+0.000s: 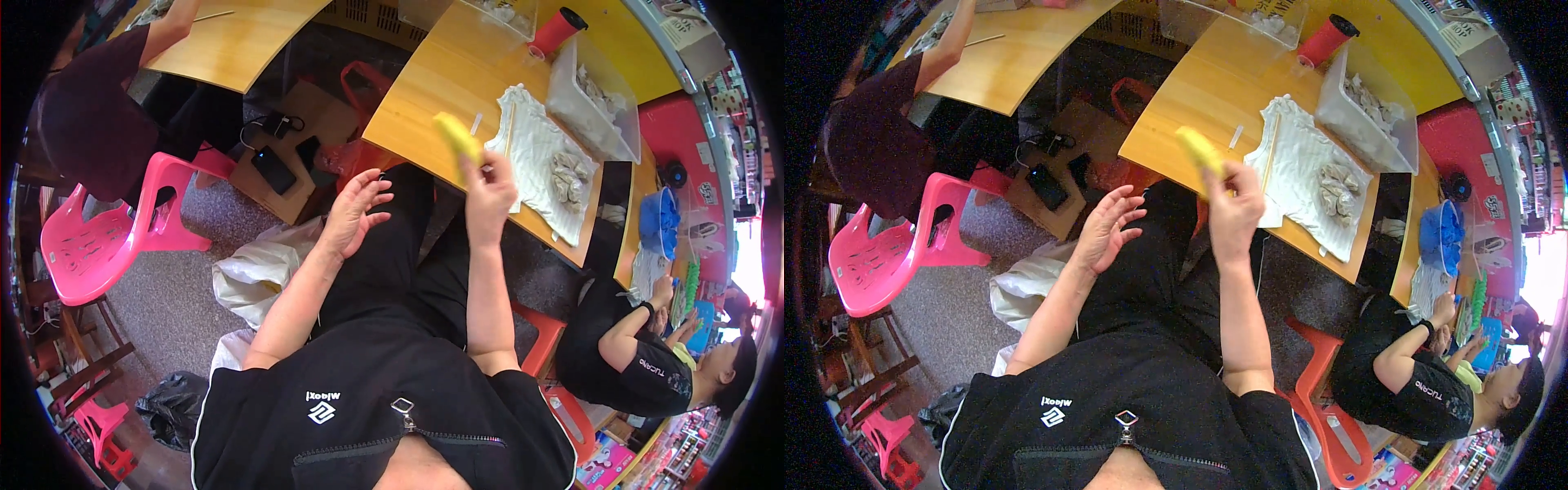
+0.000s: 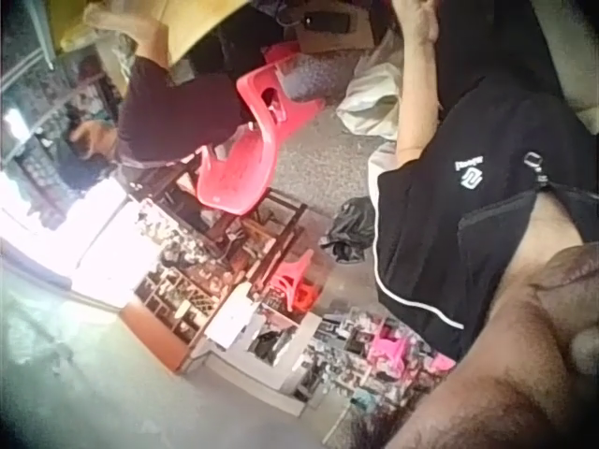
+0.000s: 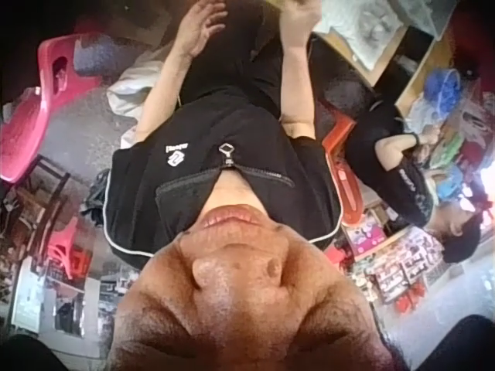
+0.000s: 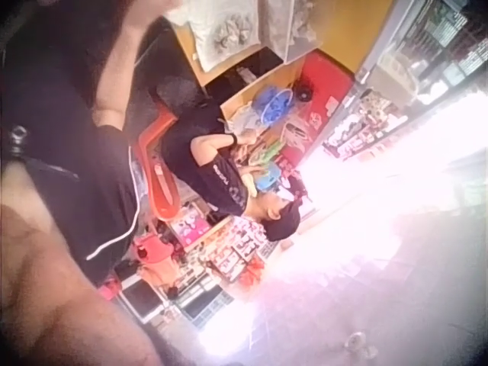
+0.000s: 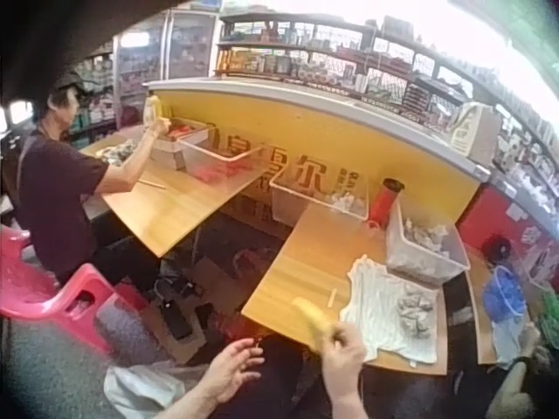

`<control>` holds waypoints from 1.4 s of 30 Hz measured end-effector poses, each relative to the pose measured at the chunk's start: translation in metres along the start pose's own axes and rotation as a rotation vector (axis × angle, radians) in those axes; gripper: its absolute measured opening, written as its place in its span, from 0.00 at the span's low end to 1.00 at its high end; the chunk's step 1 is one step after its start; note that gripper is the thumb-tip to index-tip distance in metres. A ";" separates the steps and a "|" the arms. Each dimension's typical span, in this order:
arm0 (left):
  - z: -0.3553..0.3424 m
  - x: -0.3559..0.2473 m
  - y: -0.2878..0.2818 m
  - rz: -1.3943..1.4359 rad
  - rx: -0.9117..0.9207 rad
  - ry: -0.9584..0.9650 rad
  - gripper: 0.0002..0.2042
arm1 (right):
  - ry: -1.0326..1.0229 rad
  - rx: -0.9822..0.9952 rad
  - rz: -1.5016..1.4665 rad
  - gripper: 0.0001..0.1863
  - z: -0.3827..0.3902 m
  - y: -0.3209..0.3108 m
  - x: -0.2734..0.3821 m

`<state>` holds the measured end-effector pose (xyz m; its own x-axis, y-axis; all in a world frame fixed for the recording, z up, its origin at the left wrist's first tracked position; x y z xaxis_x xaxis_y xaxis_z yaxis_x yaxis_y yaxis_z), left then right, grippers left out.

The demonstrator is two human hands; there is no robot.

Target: Assembling small yellow craft shoes by fitting material over a form and stuffing it.

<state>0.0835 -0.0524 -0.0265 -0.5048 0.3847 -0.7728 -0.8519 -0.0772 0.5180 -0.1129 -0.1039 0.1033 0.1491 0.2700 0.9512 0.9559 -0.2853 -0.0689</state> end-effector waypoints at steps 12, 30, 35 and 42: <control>-0.002 0.044 -0.025 -0.161 0.056 -0.208 0.12 | -0.360 0.135 0.548 0.09 -0.055 0.016 -0.047; -0.039 -0.013 0.046 0.098 0.231 0.093 0.20 | 0.173 0.521 0.131 0.12 0.036 0.055 -0.017; -0.023 -0.014 0.046 -0.315 0.459 -0.238 0.14 | -0.266 0.765 0.339 0.26 0.021 0.048 0.029; -0.018 -0.018 0.031 0.092 0.522 -0.250 0.21 | -0.376 0.609 0.316 0.08 0.007 0.030 0.019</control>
<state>0.0633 -0.0781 -0.0031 -0.4711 0.6077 -0.6393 -0.5926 0.3188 0.7397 -0.0798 -0.1015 0.1169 0.4094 0.5843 0.7007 0.8079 0.1247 -0.5760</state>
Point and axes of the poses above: each hand's wrist, its own z-axis away from the middle knuckle, its own y-axis out of the palm, x = y × z, the point moved 8 cm from there along -z, towards the middle knuckle, and after that the axes turned 14 degrees about -z, right-handed, at the moved point
